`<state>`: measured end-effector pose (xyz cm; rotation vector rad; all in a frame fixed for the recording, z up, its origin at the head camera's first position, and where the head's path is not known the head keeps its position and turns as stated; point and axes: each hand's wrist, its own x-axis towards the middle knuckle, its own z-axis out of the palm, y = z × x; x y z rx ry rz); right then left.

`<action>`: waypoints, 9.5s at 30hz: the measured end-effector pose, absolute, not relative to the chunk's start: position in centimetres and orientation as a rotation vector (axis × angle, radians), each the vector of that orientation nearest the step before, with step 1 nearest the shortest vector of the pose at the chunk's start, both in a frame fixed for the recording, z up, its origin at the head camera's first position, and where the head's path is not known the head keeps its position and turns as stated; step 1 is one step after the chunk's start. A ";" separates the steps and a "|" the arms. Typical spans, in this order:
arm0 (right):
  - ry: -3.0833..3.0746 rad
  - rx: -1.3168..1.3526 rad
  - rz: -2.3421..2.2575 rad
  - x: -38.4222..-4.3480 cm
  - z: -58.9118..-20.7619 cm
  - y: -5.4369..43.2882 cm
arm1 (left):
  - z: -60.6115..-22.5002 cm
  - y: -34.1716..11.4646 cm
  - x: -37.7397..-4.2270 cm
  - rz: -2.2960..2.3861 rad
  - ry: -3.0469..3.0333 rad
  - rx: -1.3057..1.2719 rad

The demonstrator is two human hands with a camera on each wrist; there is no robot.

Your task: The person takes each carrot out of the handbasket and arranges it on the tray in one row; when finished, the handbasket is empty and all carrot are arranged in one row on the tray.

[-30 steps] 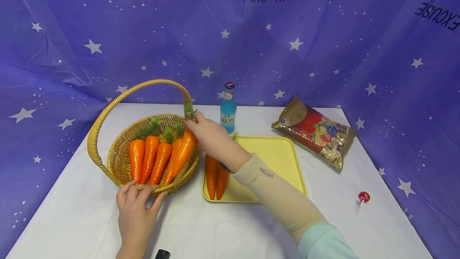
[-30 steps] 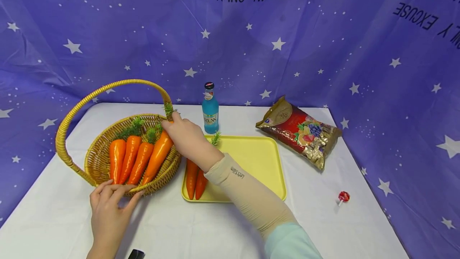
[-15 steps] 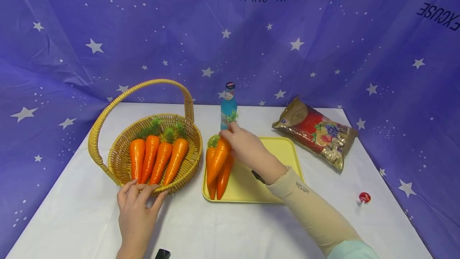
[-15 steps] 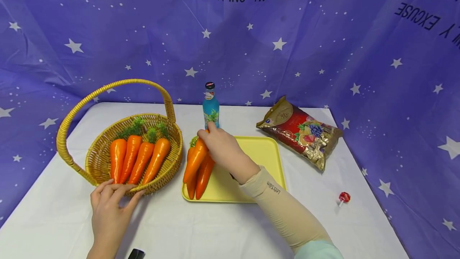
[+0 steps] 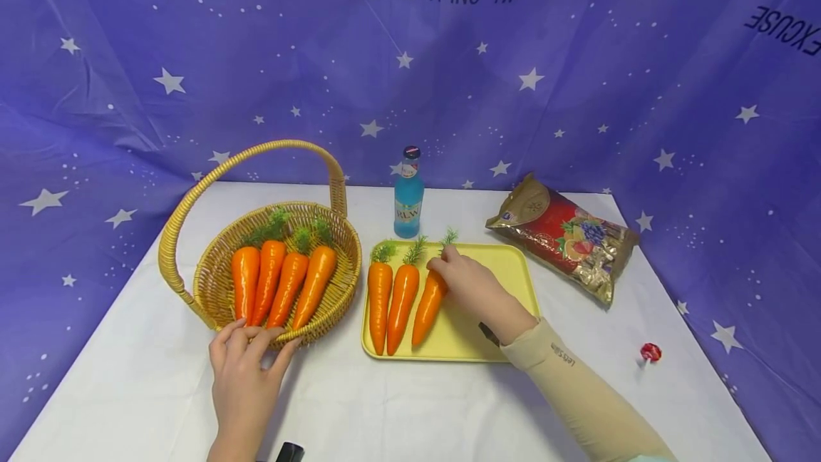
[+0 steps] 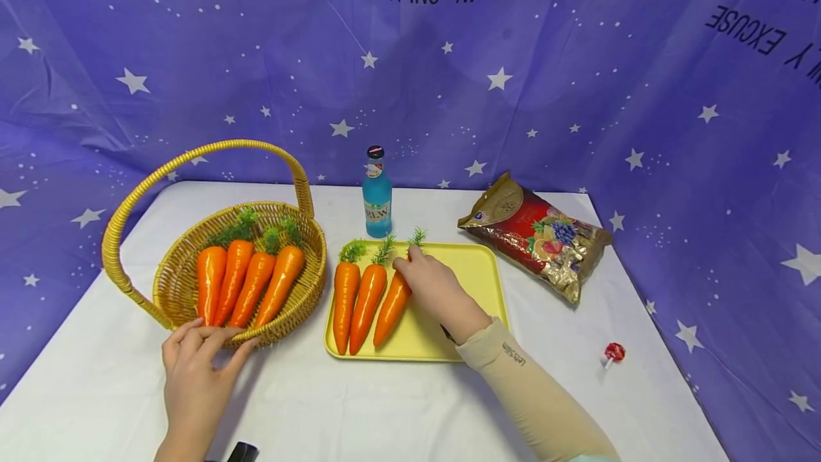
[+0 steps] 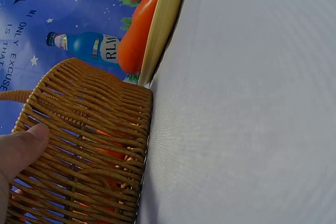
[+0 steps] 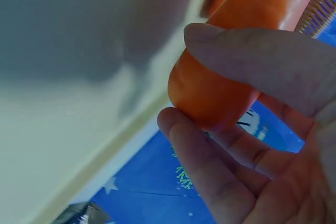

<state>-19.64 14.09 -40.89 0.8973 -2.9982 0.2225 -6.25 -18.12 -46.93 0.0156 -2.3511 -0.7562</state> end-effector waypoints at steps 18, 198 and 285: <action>-2.930 0.944 0.217 -19.3 -43.0 13.3 | -46.9 -18.0 -6.3 -0.751 -2.349 0.016; -2.840 0.875 0.212 -18.6 -43.2 18.0 | -46.9 -17.9 -6.3 -0.733 -2.356 0.035; -2.752 1.371 -0.153 -21.7 -37.9 -4.9 | -47.3 -18.3 -6.1 -0.744 -2.338 0.037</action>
